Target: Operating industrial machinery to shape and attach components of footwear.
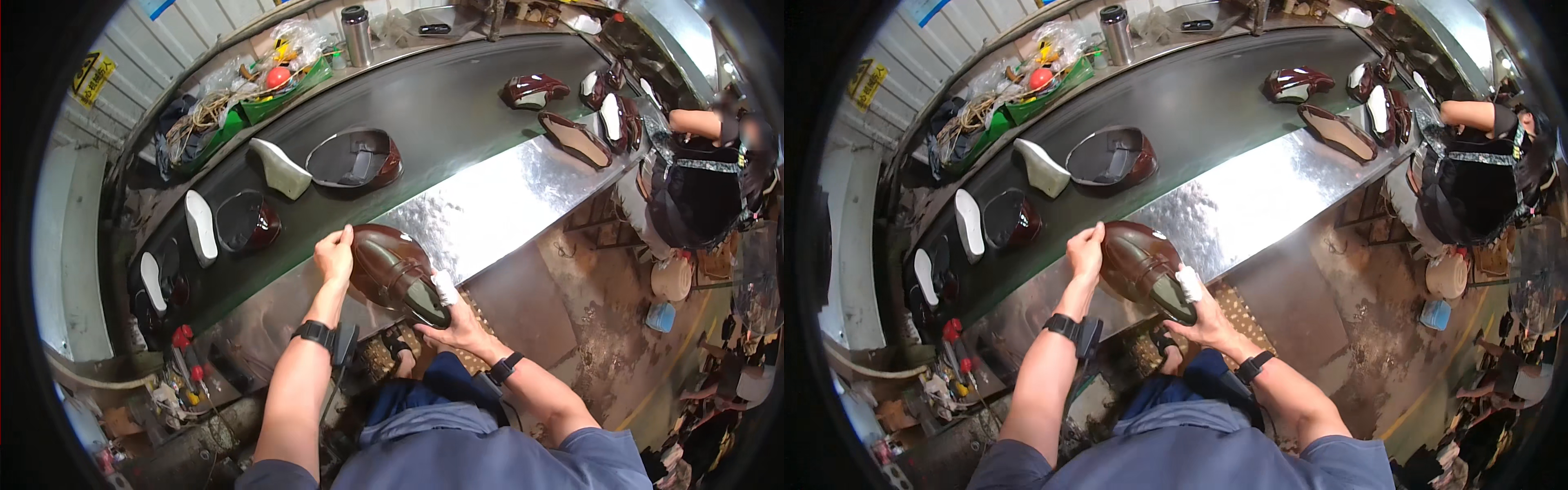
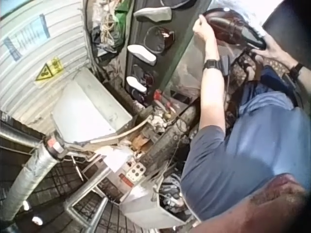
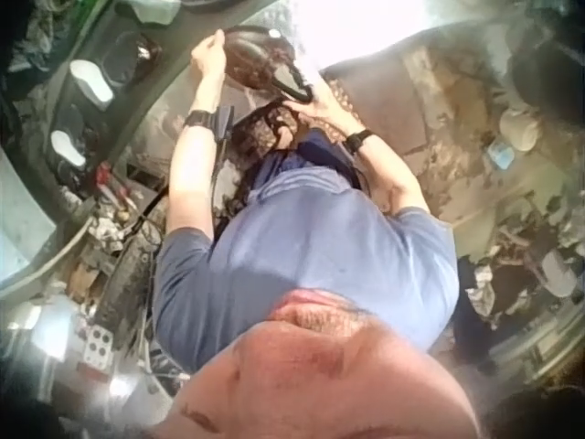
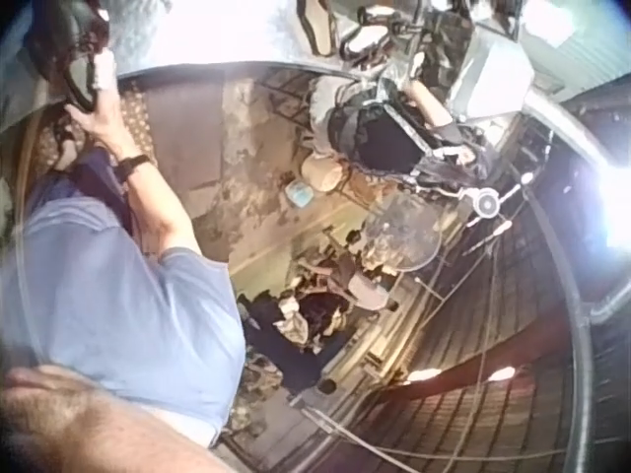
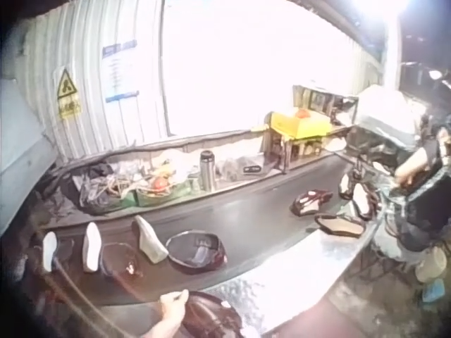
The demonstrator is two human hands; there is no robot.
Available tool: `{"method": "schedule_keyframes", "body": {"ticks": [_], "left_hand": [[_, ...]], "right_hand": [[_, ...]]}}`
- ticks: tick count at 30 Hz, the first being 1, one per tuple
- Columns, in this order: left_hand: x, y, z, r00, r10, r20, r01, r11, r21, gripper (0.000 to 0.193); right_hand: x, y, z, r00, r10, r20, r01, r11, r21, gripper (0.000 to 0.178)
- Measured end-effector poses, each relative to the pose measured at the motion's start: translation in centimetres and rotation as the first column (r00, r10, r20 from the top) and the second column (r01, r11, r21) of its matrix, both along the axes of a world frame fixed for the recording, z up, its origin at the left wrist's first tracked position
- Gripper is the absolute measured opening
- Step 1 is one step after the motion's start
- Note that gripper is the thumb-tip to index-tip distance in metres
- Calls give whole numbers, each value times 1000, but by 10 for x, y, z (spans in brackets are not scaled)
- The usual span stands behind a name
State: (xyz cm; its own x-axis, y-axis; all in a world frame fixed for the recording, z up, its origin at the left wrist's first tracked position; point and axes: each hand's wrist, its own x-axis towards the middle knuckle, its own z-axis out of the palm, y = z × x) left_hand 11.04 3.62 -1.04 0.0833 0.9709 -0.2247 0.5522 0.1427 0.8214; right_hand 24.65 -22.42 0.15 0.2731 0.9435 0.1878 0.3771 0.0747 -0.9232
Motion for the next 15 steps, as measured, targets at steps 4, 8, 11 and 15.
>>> {"method": "schedule_keyframes", "body": {"ticks": [4,8,11,15], "left_hand": [[-22,-11,-10,978,127,167,-106,986,-126,40],[23,-46,21,917,29,-398,6,996,88,55],[18,-38,23,946,49,-320,-34,998,52,44],[-11,-32,26,978,97,-187,-100,995,-10,39]], "right_hand": [[6,-7,2,980,111,167,-113,994,-1,86],[9,-7,3,974,129,187,-129,992,-13,78],[13,1,-6,979,168,120,-169,986,6,78],[4,7,2,968,251,-1,-251,967,-31,79]]}}
